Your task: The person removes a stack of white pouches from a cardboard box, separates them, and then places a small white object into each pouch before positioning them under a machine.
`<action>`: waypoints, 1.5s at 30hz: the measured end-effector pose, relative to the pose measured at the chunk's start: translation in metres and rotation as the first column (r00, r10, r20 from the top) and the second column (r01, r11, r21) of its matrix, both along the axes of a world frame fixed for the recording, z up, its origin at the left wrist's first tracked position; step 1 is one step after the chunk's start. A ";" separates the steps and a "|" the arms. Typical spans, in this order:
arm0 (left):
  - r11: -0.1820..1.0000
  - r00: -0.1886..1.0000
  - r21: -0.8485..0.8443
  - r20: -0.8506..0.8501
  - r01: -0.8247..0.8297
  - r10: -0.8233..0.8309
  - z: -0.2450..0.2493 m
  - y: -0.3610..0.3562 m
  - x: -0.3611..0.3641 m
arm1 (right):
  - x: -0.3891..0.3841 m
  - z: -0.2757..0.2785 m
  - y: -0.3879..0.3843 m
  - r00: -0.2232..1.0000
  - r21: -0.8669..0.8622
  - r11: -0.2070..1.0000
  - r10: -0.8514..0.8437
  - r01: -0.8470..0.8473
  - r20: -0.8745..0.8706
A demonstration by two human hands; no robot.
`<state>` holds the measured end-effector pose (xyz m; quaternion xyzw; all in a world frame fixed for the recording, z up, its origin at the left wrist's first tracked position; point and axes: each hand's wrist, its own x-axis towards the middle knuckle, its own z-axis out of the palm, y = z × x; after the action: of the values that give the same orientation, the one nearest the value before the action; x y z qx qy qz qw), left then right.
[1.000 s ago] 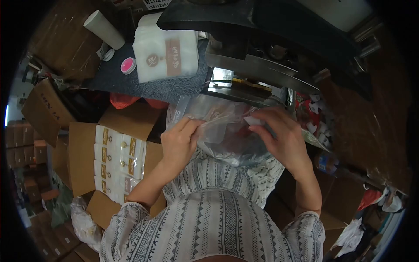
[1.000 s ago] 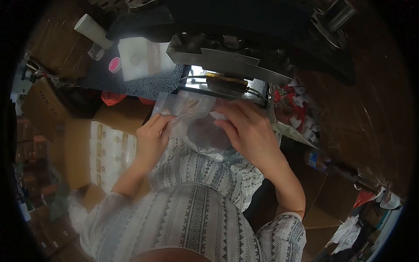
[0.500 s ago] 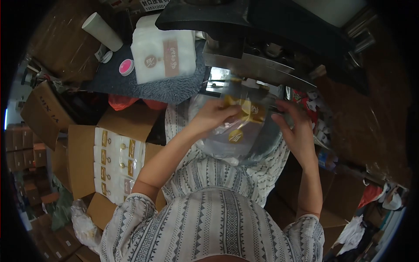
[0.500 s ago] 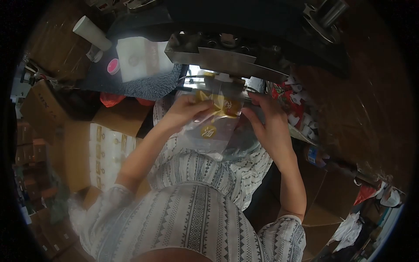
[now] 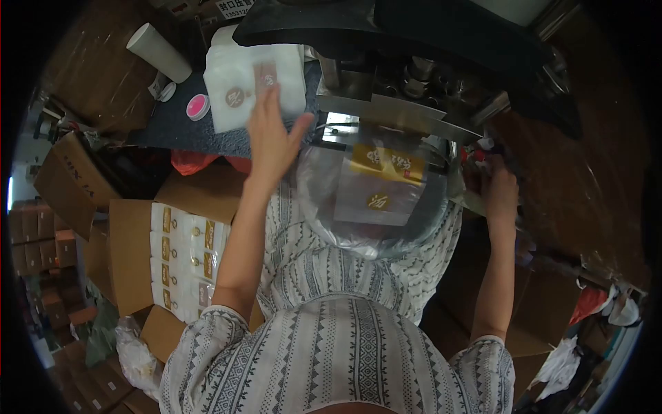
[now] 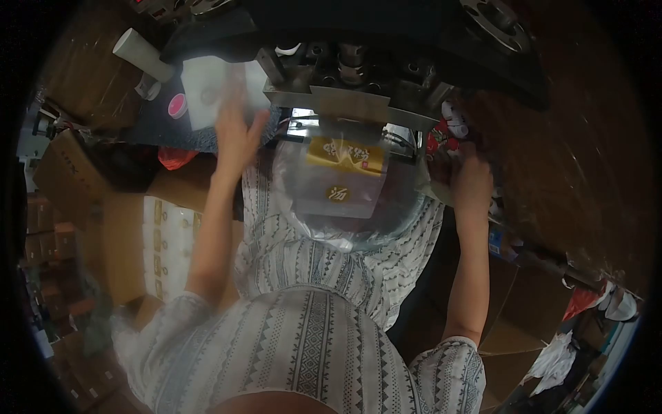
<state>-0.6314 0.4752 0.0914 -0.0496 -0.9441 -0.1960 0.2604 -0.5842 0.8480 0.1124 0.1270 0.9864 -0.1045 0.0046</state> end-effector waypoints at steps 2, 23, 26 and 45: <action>0.973 0.998 -0.231 0.049 -0.026 0.039 -0.030 -0.018 0.011 | -0.002 0.004 -0.001 0.996 -0.034 0.999 0.037 -0.040 -0.087; 0.974 0.978 0.166 0.119 0.152 -0.173 0.043 0.032 0.107 | 0.022 0.065 -0.102 0.665 -0.403 0.530 0.570 -0.746 -0.482; 0.924 0.925 0.181 0.119 0.338 -0.361 0.036 0.035 0.106 | 0.020 0.062 -0.100 0.639 -0.438 0.469 0.624 -0.767 -0.451; 0.977 0.995 0.191 -0.050 0.097 -0.089 0.006 0.019 0.008 | -0.018 -0.023 0.010 0.876 0.019 0.935 0.337 -0.353 -0.345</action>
<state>-0.6238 0.4946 0.0971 -0.0723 -0.9117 -0.2974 0.2740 -0.6019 0.8579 0.0898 -0.0712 0.9761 -0.1444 -0.1458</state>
